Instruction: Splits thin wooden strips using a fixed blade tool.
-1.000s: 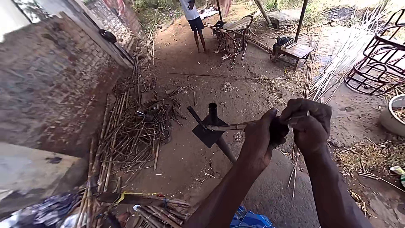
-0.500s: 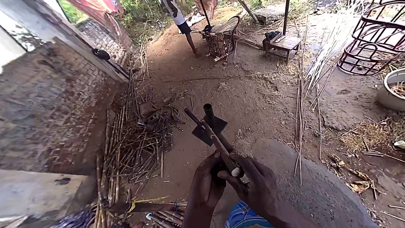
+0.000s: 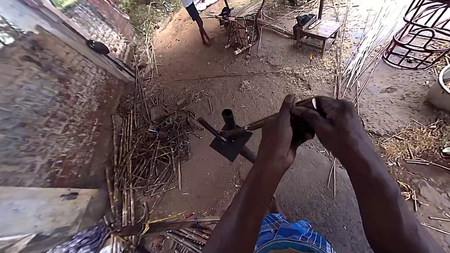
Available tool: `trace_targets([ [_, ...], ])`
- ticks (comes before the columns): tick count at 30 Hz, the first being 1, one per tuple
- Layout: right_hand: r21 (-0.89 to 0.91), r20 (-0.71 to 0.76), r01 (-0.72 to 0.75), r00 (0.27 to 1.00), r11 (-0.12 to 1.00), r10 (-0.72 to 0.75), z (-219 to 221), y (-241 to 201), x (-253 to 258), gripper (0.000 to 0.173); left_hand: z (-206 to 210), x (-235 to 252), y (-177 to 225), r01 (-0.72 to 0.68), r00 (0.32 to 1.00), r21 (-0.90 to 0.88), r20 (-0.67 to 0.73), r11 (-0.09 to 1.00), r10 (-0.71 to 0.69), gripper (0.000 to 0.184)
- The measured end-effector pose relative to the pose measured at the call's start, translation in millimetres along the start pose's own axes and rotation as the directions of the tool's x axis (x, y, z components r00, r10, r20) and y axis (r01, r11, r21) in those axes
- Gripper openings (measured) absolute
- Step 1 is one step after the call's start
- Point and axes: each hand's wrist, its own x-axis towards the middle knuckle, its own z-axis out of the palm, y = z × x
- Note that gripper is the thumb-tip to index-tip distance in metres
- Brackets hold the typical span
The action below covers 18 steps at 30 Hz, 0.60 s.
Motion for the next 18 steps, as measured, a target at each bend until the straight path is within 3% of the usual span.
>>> trace_targets([
  [2,0.028,0.021,-0.022,1.000,0.999,0.021,-1.7,0.2,5.3,0.023,9.3,0.5,-1.3,0.002,0.998,-0.021,-0.067,1.000,-0.004,0.042],
  [3,0.010,0.001,0.016,1.000,1.000,-0.016,2.9,-10.6,-4.5,0.021,1.4,-13.1,1.8,-0.005,0.999,-0.006,-0.033,1.000,0.005,0.042],
  [6,-0.047,-0.051,0.101,0.993,0.994,-0.104,37.6,-34.2,-76.4,0.033,-64.6,-77.6,-9.4,0.011,0.992,0.053,0.121,0.999,-0.018,0.042],
  [8,-0.037,-0.029,0.104,0.994,0.994,-0.105,61.8,-37.5,-114.9,0.053,-102.9,-93.4,-26.8,0.020,0.999,-0.035,0.031,0.999,-0.019,0.036],
  [10,-0.030,-0.037,0.125,0.991,0.992,-0.126,81.1,-39.2,-136.3,0.052,-125.9,-103.7,-35.9,0.013,0.997,-0.129,-0.076,0.992,-0.023,0.031],
  [18,-0.187,-0.039,0.208,0.975,0.960,-0.219,109.0,-34.9,-124.2,0.045,-136.7,-102.1,-33.3,-0.028,0.995,-0.217,-0.099,0.976,0.007,0.035],
])
